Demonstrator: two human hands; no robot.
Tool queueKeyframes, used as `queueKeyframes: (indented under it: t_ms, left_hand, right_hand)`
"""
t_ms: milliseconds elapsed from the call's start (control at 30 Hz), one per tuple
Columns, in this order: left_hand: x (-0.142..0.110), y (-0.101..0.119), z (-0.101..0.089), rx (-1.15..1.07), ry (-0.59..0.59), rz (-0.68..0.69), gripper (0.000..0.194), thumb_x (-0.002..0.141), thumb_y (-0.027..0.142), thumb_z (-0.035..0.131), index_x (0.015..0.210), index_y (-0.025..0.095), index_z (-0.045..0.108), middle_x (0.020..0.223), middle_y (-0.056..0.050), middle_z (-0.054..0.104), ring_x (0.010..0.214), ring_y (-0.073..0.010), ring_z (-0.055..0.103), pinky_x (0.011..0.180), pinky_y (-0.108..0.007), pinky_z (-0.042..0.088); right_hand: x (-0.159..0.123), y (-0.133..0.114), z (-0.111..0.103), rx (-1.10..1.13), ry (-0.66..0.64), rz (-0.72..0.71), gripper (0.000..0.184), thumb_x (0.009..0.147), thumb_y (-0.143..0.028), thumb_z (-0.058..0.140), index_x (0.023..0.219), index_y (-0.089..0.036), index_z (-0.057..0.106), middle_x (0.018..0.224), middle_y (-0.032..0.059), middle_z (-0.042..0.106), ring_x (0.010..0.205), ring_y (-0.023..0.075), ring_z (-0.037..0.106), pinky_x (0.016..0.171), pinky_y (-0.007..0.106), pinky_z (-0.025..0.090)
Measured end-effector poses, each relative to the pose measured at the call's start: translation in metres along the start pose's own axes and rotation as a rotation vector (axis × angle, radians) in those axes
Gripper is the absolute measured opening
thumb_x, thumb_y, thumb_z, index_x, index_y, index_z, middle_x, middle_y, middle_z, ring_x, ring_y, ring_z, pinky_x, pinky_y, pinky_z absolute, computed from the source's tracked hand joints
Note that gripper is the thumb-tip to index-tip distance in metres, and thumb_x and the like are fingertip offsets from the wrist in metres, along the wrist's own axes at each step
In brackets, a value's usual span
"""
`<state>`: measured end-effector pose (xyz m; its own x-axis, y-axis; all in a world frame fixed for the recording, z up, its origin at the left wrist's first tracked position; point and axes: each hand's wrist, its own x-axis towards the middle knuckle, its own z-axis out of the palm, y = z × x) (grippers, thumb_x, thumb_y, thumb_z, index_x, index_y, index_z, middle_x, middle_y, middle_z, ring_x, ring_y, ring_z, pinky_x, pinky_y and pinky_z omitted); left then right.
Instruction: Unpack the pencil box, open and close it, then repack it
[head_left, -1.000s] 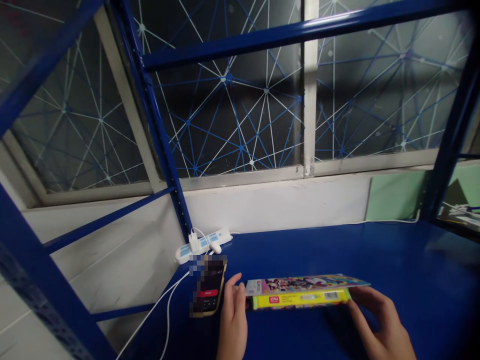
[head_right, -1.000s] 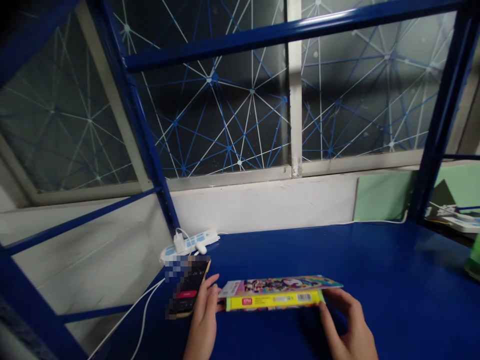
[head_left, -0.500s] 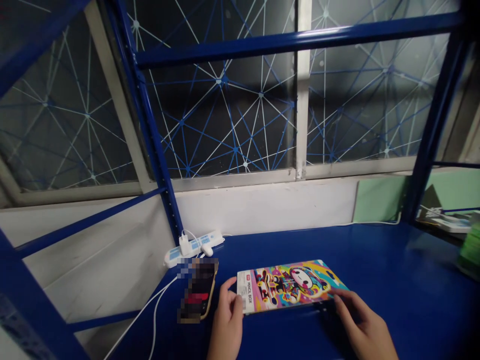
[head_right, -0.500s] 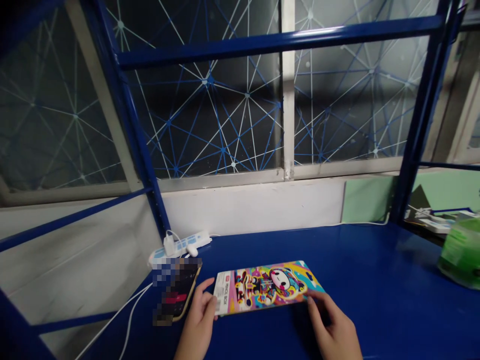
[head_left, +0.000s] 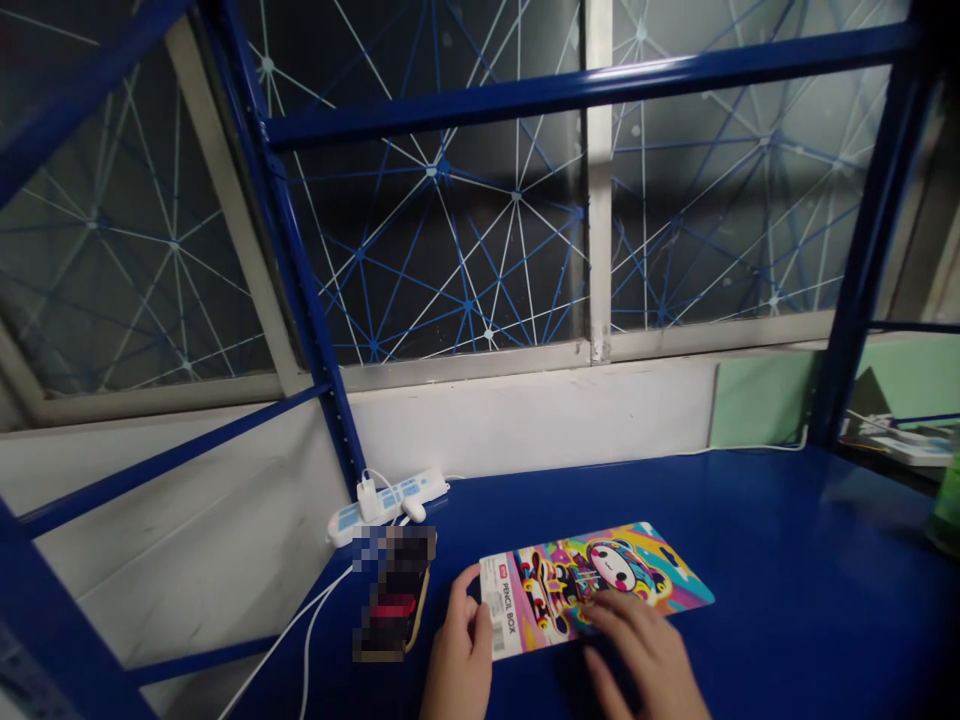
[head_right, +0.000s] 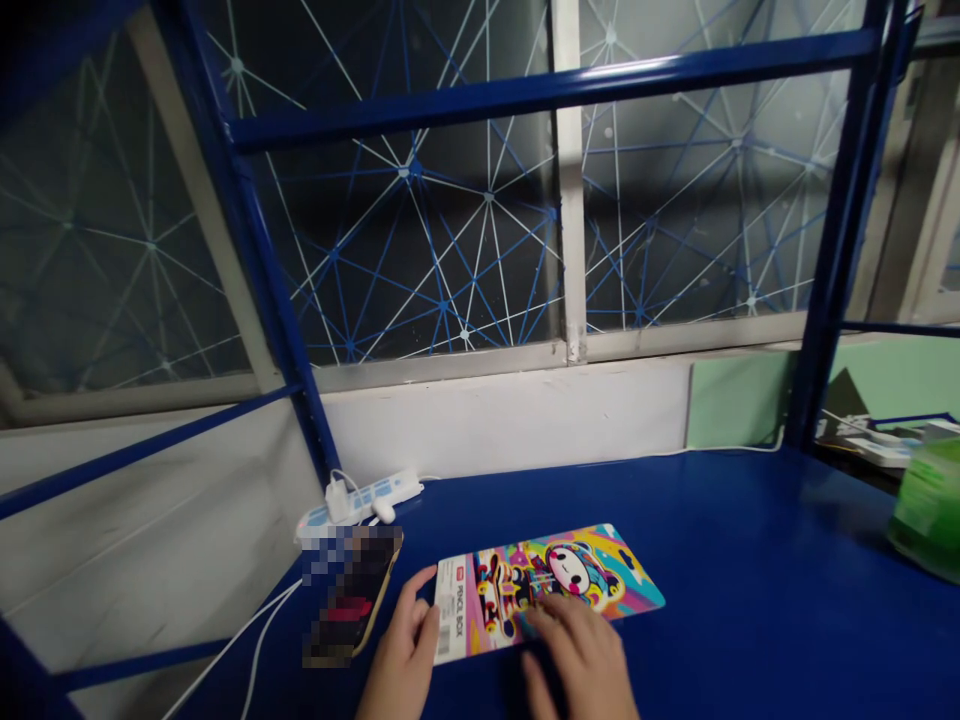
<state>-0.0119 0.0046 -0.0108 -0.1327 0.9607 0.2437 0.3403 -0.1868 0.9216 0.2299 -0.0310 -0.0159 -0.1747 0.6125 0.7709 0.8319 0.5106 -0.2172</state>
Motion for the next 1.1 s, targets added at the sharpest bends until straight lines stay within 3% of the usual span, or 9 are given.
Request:
queueKeyframes:
  t_ms: [133,267,400,533,633,733,833,967,1100]
  left_hand:
    - [0.0,0.002,-0.003,0.029,-0.042,-0.004,0.054,0.093,0.056,0.045,0.132,0.019,0.052,0.073,0.001,0.06,0.069,-0.0195,0.061,0.071,-0.03,0.051]
    - [0.0,0.008,-0.007,0.049,-0.069,-0.04,0.049,0.093,0.053,0.044,0.127,0.02,0.056,0.094,-0.006,0.069,0.084,-0.0227,0.067,0.081,-0.033,0.052]
    - [-0.001,0.008,-0.007,0.069,-0.082,-0.009,0.046,0.096,0.05,0.041,0.127,0.021,0.056,0.082,-0.002,0.063,0.077,-0.0206,0.064,0.076,-0.031,0.052]
    - [-0.004,0.009,-0.005,0.141,-0.029,0.033,0.042,0.097,0.046,0.039,0.127,0.02,0.055,0.071,0.003,0.053,0.067,-0.0188,0.06,0.067,-0.028,0.049]
    - [-0.004,0.012,-0.006,0.156,-0.025,0.036,0.04,0.097,0.042,0.037,0.124,0.02,0.057,0.072,0.002,0.056,0.068,-0.0199,0.063,0.069,-0.031,0.051]
    - [-0.003,0.015,-0.007,0.173,-0.018,0.058,0.037,0.097,0.038,0.037,0.12,0.022,0.061,0.094,-0.006,0.066,0.092,-0.0234,0.067,0.087,-0.038,0.053]
    - [-0.004,0.014,-0.006,0.204,0.026,0.092,0.036,0.097,0.037,0.04,0.12,0.022,0.064,0.131,-0.013,0.058,0.125,-0.0284,0.056,0.108,-0.048,0.043]
    - [-0.009,0.015,-0.002,0.446,0.083,0.352,0.035,0.1,0.031,0.042,0.127,0.025,0.063,0.144,-0.012,0.052,0.136,-0.0277,0.047,0.111,-0.049,0.042]
    - [-0.014,0.023,0.003,0.733,-0.005,0.706,0.037,0.096,0.022,0.051,0.131,0.03,0.061,0.142,-0.005,0.06,0.131,-0.0257,0.053,0.105,-0.044,0.048]
  right_hand:
    - [0.018,-0.034,0.036,-0.14,-0.161,-0.257,0.065,0.083,-0.053,0.065,0.142,-0.027,0.051,0.14,0.0075,0.061,0.116,0.0362,0.065,0.09,0.052,0.051]
    - [0.022,-0.038,0.048,-0.186,-0.245,-0.349,0.074,0.081,-0.059,0.065,0.143,-0.021,0.051,0.142,0.0098,0.057,0.119,0.0368,0.064,0.093,0.052,0.048]
    - [0.016,-0.02,0.03,-0.223,-0.308,-0.3,0.069,0.084,-0.052,0.065,0.145,-0.024,0.048,0.148,0.0068,0.052,0.124,0.0334,0.061,0.096,0.051,0.047]
    - [0.001,0.015,0.007,-0.28,-0.272,-0.077,0.043,0.094,-0.047,0.055,0.134,-0.033,0.056,0.146,0.0006,0.055,0.13,0.0314,0.056,0.102,0.056,0.042]
    - [-0.014,0.048,-0.001,-0.319,-0.225,0.027,0.038,0.097,-0.043,0.052,0.132,-0.032,0.057,0.145,0.0021,0.058,0.132,0.0296,0.055,0.102,0.055,0.042]
    - [-0.023,0.067,-0.001,-0.333,-0.207,0.03,0.037,0.096,-0.036,0.051,0.133,-0.03,0.056,0.143,0.0036,0.059,0.13,0.0286,0.056,0.101,0.053,0.043]
    - [-0.022,0.069,0.004,-0.353,-0.175,-0.027,0.038,0.094,-0.033,0.053,0.132,-0.028,0.057,0.141,0.0038,0.061,0.129,0.0301,0.057,0.101,0.053,0.043]
    - [-0.013,0.057,0.01,-0.345,-0.127,-0.069,0.039,0.09,-0.036,0.061,0.127,-0.025,0.061,0.133,0.0073,0.067,0.121,0.0314,0.062,0.099,0.049,0.045]
    - [0.0,0.033,0.02,-0.32,-0.127,-0.023,0.041,0.085,-0.037,0.068,0.122,-0.018,0.063,0.125,0.0123,0.07,0.115,0.0319,0.064,0.099,0.047,0.046]
